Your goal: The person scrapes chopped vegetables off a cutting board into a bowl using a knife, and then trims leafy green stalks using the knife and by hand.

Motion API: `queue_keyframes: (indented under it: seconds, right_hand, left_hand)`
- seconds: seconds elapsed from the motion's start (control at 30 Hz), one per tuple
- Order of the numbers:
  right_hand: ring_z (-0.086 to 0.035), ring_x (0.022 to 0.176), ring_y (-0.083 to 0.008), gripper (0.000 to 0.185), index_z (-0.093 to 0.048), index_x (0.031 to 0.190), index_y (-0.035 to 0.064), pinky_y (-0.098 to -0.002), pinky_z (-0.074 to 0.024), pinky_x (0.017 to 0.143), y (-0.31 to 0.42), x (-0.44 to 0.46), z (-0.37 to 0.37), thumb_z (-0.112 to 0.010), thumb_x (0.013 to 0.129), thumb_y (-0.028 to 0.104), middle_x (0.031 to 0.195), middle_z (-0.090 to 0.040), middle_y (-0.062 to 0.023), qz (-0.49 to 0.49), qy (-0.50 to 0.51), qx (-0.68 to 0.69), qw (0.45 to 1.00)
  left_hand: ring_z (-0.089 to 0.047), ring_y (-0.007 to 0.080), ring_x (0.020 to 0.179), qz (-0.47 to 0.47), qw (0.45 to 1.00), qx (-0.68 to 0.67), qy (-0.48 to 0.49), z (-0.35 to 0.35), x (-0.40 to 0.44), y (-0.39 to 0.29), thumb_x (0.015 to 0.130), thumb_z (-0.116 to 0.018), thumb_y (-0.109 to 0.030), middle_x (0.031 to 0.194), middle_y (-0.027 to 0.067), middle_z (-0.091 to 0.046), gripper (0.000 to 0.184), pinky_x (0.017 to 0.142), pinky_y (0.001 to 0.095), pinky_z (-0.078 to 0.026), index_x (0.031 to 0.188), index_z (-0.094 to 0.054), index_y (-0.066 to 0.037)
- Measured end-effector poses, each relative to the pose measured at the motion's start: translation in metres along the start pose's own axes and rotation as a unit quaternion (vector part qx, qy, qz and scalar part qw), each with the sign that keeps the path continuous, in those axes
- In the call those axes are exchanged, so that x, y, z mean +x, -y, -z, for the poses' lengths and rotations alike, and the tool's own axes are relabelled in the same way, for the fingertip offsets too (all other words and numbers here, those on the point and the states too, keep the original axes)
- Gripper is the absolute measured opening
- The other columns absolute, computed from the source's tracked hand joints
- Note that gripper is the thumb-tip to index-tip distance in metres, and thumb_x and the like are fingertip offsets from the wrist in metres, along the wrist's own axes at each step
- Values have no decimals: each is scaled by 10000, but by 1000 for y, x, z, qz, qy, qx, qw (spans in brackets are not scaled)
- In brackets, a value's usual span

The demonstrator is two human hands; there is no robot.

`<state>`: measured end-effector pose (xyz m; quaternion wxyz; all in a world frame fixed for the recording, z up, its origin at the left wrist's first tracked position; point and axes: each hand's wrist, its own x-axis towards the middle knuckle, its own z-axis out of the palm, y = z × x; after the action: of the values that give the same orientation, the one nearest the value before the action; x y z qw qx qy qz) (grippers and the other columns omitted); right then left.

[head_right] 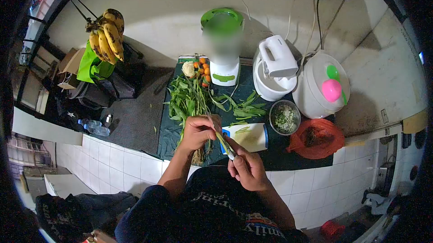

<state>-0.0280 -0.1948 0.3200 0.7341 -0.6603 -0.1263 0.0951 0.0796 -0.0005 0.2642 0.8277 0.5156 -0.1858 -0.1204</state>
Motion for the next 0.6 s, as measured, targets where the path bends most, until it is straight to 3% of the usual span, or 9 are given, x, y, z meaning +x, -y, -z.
queue_keyframes:
  seconds: [0.2,0.37,0.6]
  right_hand:
    - [-449,474,-75,537,-378,1497,-22,-222,-345,432,-4,1,-3,-363,1101,341,625,-517,-35,5,-10,-19,1000]
    - [-443,471,-71,535,-377,1503,-11,-219,-348,433,-2,2,-1,-365,1100,341,630,-520,-28,8,-10,-27,1000]
    - [-442,470,-67,520,-392,1497,-12,-217,-342,435,-7,1,1,-365,1101,325,625,-522,-23,4,-13,-22,1000]
  left_hand:
    - [-622,227,737,-32,999,-1,7,-8,2,-1,701,-888,-246,777,78,-701,308,662,367,-483,809,-721,-11]
    - [-606,216,717,13,998,-64,0,-4,1,13,705,-885,-270,775,73,-697,328,654,359,-474,814,-725,-7]
    - [-608,215,710,8,1000,-21,8,3,6,13,727,-881,-234,762,90,-700,291,642,356,-472,814,-726,-4]
